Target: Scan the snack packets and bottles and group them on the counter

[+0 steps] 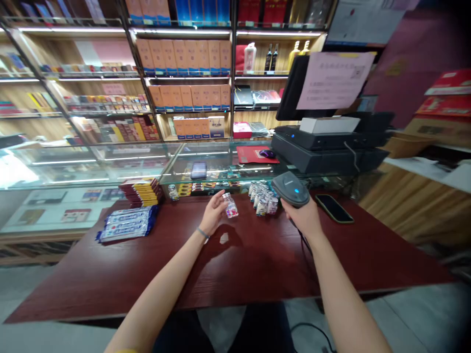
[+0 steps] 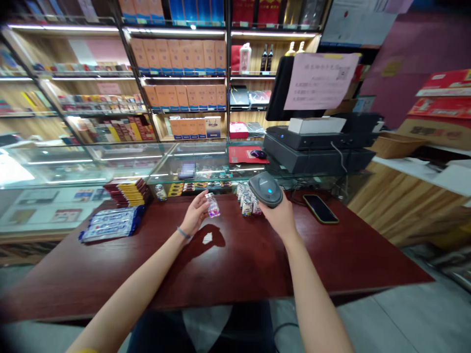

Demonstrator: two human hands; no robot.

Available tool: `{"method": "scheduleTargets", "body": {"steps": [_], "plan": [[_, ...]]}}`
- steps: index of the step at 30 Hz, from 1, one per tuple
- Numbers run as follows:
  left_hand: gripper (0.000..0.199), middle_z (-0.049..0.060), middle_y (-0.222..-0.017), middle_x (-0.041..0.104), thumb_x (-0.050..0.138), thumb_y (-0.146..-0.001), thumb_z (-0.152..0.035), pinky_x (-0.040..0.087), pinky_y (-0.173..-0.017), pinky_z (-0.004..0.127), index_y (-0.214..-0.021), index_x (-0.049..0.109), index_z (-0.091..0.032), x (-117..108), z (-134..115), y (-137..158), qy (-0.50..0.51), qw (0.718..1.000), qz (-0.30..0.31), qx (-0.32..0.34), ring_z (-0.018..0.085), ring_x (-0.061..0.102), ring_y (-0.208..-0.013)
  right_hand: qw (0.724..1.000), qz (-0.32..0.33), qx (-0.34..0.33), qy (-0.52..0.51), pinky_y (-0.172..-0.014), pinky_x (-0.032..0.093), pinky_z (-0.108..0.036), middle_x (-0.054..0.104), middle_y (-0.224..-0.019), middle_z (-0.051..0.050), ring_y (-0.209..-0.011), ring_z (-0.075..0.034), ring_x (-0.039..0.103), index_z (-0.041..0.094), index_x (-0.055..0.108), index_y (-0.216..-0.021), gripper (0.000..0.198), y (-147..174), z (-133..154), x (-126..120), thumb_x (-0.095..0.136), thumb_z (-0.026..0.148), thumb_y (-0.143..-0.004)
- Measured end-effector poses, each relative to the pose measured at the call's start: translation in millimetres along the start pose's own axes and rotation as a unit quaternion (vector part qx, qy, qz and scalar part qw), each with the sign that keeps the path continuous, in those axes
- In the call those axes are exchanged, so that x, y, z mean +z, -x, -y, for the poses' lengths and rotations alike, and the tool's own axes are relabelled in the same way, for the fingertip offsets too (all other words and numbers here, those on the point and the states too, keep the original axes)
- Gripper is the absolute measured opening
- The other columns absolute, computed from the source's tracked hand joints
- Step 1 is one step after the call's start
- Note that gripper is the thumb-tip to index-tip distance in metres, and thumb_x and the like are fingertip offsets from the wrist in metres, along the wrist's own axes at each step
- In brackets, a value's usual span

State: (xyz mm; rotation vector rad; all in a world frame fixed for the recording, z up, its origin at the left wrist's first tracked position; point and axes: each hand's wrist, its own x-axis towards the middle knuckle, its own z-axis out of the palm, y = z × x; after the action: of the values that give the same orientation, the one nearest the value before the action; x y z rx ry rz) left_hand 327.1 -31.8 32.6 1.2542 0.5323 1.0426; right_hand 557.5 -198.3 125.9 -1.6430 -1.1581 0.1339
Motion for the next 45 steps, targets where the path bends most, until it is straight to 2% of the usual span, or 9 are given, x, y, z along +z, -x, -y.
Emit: {"method": "scheduleTargets", "body": {"steps": [6, 10, 14, 20, 26, 33, 37, 43, 45], "plan": [[0.050, 0.012, -0.131, 0.062, 0.076, -0.081, -0.036, 0.058, -0.072, 0.031, -0.126, 0.060, -0.021, -68, -24, 1, 0.098, 0.995, -0.028, -0.020, 0.020, 0.066, -0.098, 0.996, -0.051, -0.066, -0.023, -0.083, 0.056, -0.042, 0.075, -0.094, -0.013, -0.096, -0.030, 0.069, 0.018, 0.064, -0.099, 0.039, -27, 1, 50, 0.073, 0.043, -0.071], [0.043, 0.009, -0.122, 0.067, 0.077, -0.081, -0.026, 0.056, -0.077, 0.027, -0.121, 0.063, -0.019, -100, -30, -1, 0.189, 0.980, -0.053, -0.028, 0.017, 0.067, -0.097, 0.993, -0.027, -0.107, -0.048, -0.083, 0.056, -0.043, 0.075, -0.096, -0.012, -0.088, -0.027, 0.070, 0.019, 0.065, -0.093, 0.032, -37, 1, 79, 0.075, 0.040, -0.071], [0.038, 0.006, -0.106, 0.071, 0.075, -0.083, -0.020, 0.051, -0.067, 0.020, -0.120, 0.064, -0.017, -119, -27, -7, 0.240, 0.967, -0.071, -0.036, 0.010, 0.065, -0.079, 0.989, 0.000, -0.144, -0.032, -0.082, 0.056, -0.042, 0.075, -0.099, -0.012, -0.088, -0.027, 0.071, 0.018, 0.065, -0.105, 0.040, -42, 6, 100, 0.074, 0.037, -0.071], [0.028, 0.006, -0.103, 0.071, 0.069, -0.089, -0.028, 0.051, -0.065, 0.021, -0.115, 0.066, -0.015, -132, -24, -13, 0.262, 0.959, -0.091, -0.061, 0.011, 0.063, -0.077, 0.985, 0.064, -0.160, -0.014, -0.084, 0.055, -0.040, 0.075, -0.105, -0.010, -0.094, -0.029, 0.071, 0.020, 0.061, -0.123, 0.057, -47, 20, 119, 0.074, 0.035, -0.069], [0.029, 0.005, -0.108, 0.071, 0.068, -0.089, -0.024, 0.049, -0.061, 0.019, -0.117, 0.066, -0.017, -143, -21, -11, 0.272, 0.955, -0.107, -0.055, 0.009, 0.063, -0.077, 0.968, 0.209, -0.137, -0.017, -0.089, 0.053, -0.038, 0.074, -0.112, -0.009, -0.105, -0.029, 0.069, 0.022, 0.056, -0.128, 0.057, -28, 25, 135, 0.070, 0.031, -0.073], [0.025, 0.005, -0.106, 0.072, 0.063, -0.091, -0.022, 0.048, -0.060, 0.020, -0.115, 0.067, -0.016, -150, -20, -13, 0.287, 0.947, -0.134, -0.057, 0.009, 0.063, -0.073, 0.928, 0.347, -0.101, 0.094, -0.068, 0.050, -0.033, 0.073, -0.086, -0.005, -0.083, -0.030, 0.073, 0.025, 0.050, -0.115, 0.044, -7, 44, 143, 0.064, 0.034, -0.074], [0.027, 0.005, -0.107, 0.072, 0.063, -0.091, -0.021, 0.049, -0.060, 0.019, -0.118, 0.066, -0.017, -152, -18, -15, 0.289, 0.946, -0.136, -0.053, 0.009, 0.064, -0.074, 0.912, 0.367, -0.117, 0.141, -0.065, 0.045, -0.031, 0.074, -0.088, -0.005, -0.084, -0.031, 0.073, 0.026, 0.047, -0.117, 0.044, -4, 53, 144, 0.062, 0.032, -0.076], [0.032, 0.005, -0.111, 0.071, 0.065, -0.091, -0.021, 0.054, -0.079, 0.025, -0.123, 0.063, -0.021, -154, -13, -18, 0.285, 0.942, -0.163, -0.061, 0.014, 0.067, -0.094, 0.894, 0.374, -0.141, 0.204, -0.063, 0.042, -0.032, 0.075, -0.090, -0.009, -0.090, -0.036, 0.073, 0.024, 0.050, -0.108, 0.035, -3, 49, 148, 0.064, 0.030, -0.076], [0.034, 0.005, -0.112, 0.071, 0.066, -0.090, -0.022, 0.054, -0.075, 0.023, -0.123, 0.063, -0.022, -154, -13, -17, 0.280, 0.947, -0.151, -0.050, 0.013, 0.067, -0.092, 0.895, 0.372, -0.142, 0.201, -0.063, 0.042, -0.032, 0.075, -0.090, -0.009, -0.089, -0.035, 0.073, 0.025, 0.050, -0.108, 0.035, -3, 50, 147, 0.064, 0.031, -0.076]]}}
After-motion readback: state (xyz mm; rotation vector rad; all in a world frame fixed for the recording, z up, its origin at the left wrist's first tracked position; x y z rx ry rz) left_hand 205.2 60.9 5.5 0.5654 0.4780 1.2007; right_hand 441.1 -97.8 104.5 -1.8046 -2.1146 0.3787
